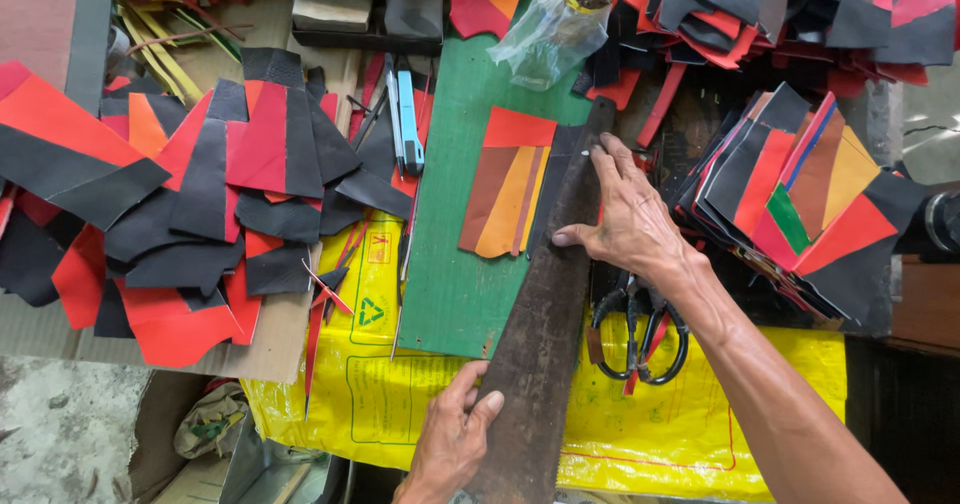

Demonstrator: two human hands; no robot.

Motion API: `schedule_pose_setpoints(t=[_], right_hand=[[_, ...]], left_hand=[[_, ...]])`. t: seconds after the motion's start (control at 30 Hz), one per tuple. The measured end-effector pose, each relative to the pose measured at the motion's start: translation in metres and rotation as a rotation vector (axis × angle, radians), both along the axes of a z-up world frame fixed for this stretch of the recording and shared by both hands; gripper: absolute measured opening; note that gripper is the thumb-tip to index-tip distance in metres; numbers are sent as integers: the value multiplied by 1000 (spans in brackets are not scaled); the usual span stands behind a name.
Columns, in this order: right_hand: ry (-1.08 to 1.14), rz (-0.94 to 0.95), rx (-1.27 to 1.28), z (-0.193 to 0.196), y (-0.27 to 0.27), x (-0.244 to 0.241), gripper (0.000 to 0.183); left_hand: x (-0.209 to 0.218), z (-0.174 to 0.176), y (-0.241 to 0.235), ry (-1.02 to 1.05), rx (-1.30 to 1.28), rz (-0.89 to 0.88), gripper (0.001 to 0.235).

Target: The person assembles small paper crafts by layering red, orange, brown, and black paper pieces on a green cutting board. They use a metal ruler and a utility knife to trim edges, then stack the finished pieces.

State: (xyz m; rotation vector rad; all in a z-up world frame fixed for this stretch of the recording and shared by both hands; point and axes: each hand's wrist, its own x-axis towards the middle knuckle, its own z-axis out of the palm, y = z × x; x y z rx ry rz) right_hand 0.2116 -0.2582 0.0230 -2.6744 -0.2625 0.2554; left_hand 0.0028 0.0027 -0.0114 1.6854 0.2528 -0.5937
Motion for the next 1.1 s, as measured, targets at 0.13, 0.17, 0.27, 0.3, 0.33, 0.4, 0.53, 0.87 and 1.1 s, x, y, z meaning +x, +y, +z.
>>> schedule_pose_setpoints(t=[0.13,0.17,0.27,0.3,0.33,0.4,0.53,0.87,1.1], right_hand=[[54,8,-14,16,7,10,130],[91,-9,-49,19,8,10,129],[118,-17,-106,23,13,16,129],[101,-4,-102,24,12,15,129],[85,9,-98,24,13,15,130],[139,-4,-141,23,13,15,130],[195,-50,-155,25,13,12,132],[190,-30,-168,24,9,16,131],[178,-36,-143,26,10,15,131]], left_hand=[[-3,-10,2,-79,80,-71,42],[-4,-7,6,-141,56,-84,42],[20,11,30,-71,116,-314,38],[33,24,39,9,148,-429,37],[54,34,48,-232,291,-384,35],[113,47,58,-560,543,-242,29],[265,40,46,-982,728,66,18],[344,-7,59,-494,866,27,27],[347,3,74,-737,804,122,18]])
